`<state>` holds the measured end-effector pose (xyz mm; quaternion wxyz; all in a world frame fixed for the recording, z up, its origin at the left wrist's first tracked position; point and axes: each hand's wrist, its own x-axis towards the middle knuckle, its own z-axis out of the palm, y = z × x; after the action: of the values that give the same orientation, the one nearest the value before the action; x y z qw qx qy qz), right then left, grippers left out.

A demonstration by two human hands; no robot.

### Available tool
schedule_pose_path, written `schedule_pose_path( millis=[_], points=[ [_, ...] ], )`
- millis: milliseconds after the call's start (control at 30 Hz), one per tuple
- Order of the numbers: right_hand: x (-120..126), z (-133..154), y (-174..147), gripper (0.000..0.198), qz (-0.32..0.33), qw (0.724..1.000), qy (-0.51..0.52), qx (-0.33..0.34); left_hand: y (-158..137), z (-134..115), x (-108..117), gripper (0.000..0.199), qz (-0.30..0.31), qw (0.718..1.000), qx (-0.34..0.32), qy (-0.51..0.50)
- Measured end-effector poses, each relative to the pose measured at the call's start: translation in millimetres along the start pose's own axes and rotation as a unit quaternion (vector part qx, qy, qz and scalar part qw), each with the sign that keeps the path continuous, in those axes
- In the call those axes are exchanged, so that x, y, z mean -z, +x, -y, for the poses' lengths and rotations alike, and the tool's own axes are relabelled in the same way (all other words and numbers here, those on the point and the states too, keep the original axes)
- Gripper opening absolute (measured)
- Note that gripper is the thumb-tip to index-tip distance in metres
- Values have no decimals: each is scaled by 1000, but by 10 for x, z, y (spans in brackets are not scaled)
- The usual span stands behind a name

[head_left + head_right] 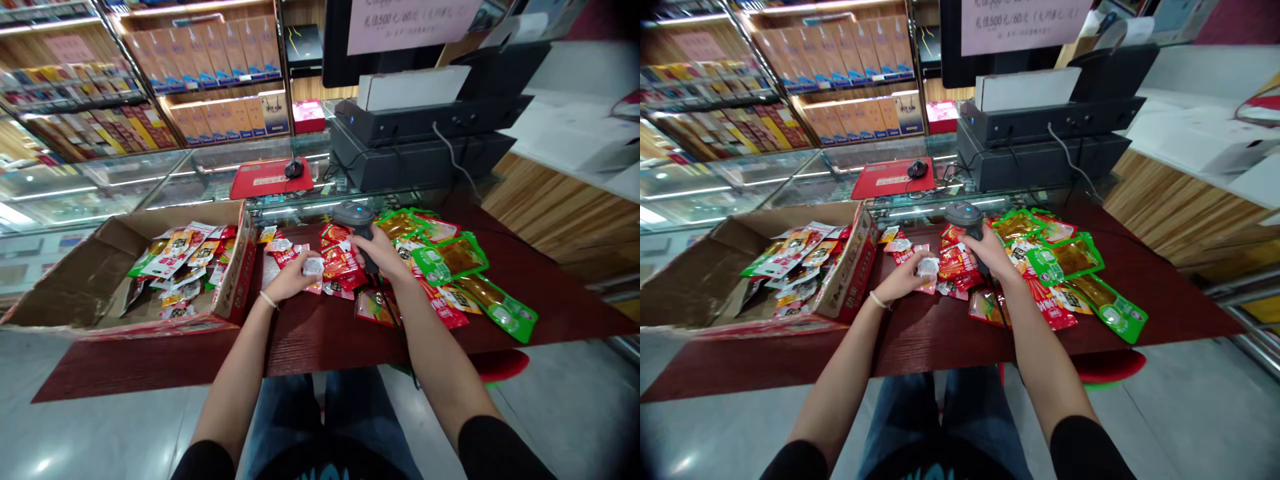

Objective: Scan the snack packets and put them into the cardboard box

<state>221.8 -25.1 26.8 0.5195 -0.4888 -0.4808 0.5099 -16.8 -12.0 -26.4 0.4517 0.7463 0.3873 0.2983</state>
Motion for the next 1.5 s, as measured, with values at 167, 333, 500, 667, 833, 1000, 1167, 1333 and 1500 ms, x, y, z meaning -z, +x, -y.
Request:
schedule_pose_path(
  millis=[167, 333, 500, 667, 833, 1000, 1167, 1333, 1500],
  points=[
    [6, -13, 1, 34, 1, 1000, 7, -1, 373, -37, 71, 52, -258, 932, 71, -242],
    [7, 8, -10, 35, -8, 1000, 15, 1, 692, -40, 54, 42, -323, 828, 66, -454],
    [-13, 12, 1, 37, -25, 1000, 12, -6, 741, 109, -113, 37, -450, 756, -4, -476],
    [-83, -7, -7, 39, -39, 999, 20, 7, 698, 216, -155, 29, -453, 716, -3, -531],
    [-125, -34, -40, 51, 33, 998, -50, -28, 682, 262, -86, 18, -466, 669, -2, -579],
    [-179, -6, -44, 54, 91, 980, -175, 13, 704, 235, -76, 14, -460, 679, -11, -572],
    [-202, 42, -67, 42, 93, 972, -212, 33, 695, 207, -83, 12, -456, 681, -13, -573],
    [-210, 51, -106, 46, 69, 982, -173, -20, 664, 217, -83, 12, -460, 677, 1, -575],
    [-196, 0, -69, 37, 28, 996, -76, -23, 644, 59, -59, 20, -459, 693, -12, -555]
  ],
)
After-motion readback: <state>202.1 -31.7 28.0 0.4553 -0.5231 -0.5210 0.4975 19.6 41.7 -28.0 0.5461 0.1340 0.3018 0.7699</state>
